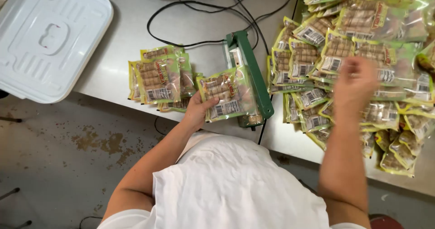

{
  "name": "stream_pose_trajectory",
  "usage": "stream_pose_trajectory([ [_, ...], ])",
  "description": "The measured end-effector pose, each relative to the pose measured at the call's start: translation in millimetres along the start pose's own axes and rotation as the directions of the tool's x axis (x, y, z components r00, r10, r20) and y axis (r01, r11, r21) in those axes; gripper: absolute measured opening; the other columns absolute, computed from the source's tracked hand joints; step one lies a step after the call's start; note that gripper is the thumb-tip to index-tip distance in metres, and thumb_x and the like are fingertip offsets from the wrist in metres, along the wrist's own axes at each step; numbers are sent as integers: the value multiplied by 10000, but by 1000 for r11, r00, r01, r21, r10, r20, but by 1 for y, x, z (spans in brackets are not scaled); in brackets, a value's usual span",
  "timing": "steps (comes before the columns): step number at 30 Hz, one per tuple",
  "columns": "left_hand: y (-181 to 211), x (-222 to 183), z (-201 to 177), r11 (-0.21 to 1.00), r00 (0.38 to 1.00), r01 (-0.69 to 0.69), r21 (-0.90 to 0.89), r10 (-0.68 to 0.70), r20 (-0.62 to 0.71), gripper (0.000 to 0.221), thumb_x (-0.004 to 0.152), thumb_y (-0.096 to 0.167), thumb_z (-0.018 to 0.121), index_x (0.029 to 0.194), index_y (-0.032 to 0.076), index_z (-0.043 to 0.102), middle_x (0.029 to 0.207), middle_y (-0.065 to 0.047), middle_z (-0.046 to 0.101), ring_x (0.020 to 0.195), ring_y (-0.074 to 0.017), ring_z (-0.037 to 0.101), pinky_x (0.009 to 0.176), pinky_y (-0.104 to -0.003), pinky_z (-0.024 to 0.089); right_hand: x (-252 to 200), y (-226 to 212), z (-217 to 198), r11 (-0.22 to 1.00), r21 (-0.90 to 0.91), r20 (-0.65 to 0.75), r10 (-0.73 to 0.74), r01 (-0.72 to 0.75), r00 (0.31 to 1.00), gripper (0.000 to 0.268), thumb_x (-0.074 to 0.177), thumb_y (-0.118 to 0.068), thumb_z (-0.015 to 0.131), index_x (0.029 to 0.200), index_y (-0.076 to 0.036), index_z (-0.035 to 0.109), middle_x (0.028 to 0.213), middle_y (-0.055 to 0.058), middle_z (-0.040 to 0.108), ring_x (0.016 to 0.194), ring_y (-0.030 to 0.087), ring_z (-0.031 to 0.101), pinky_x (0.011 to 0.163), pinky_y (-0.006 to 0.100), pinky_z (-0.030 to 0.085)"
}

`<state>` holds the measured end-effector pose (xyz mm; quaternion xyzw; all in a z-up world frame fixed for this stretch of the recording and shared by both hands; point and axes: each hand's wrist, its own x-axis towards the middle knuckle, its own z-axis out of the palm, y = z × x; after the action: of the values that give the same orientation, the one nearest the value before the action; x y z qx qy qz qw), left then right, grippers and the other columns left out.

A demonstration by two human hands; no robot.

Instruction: Sealing small plastic bags of snacks using a manual heat sealer on a production table

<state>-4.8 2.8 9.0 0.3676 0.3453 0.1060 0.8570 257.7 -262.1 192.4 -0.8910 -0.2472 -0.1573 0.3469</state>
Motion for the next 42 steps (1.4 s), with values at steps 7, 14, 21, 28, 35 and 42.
stream_pose_trajectory([
  [7,117,-60,-10,910,976,-205,361,216,11,500,896,184,752,1361,112,583,1240,-106,743,1136,-262,724,1018,-395,606,27,319,-56,727,-663,-260,-3,-176,966,272,921,-216,889,1094,-85,724,1063,221,663,877,453,674,765,545,528],
  [14,141,-59,-34,5,811,121,993,576,-102,1087,922,352,783,1674,90,42,1710,-242,144,1562,-421,144,1221,-646,183,39,239,-61,811,24,-143,582,-585,800,142,989,-179,825,1035,-129,700,1109,74,677,1033,262,615,893,442,532],
  [21,89,-53,-16,-52,641,-148,988,756,136,674,871,270,836,1467,147,546,1747,-141,141,1603,-372,103,1239,-746,76,70,296,-57,796,-456,-21,438,-398,899,182,942,-236,938,879,-176,778,801,22,746,729,224,688,742,396,611],
  [28,64,-63,25,-79,495,-508,858,789,365,432,883,168,718,1311,188,664,1519,-185,495,1461,-422,445,1116,-610,311,76,91,-76,989,134,207,-96,69,974,123,1151,75,696,1183,-22,626,1065,107,605,976,193,548,837,320,430],
  [35,49,-70,71,838,819,-482,256,327,471,562,934,238,747,1426,93,518,1397,-130,631,1318,-272,608,1106,-421,508,20,-87,-38,905,426,291,-153,16,945,138,1116,51,707,1116,-44,607,1044,80,627,891,169,592,759,282,517],
  [42,12,-29,32,941,979,-107,-322,156,129,347,840,27,845,1162,4,719,1069,-157,784,956,-281,791,828,-435,649,-43,-96,57,733,624,533,-145,-271,834,202,952,23,735,1090,37,588,988,155,705,839,133,687,597,219,589],
])
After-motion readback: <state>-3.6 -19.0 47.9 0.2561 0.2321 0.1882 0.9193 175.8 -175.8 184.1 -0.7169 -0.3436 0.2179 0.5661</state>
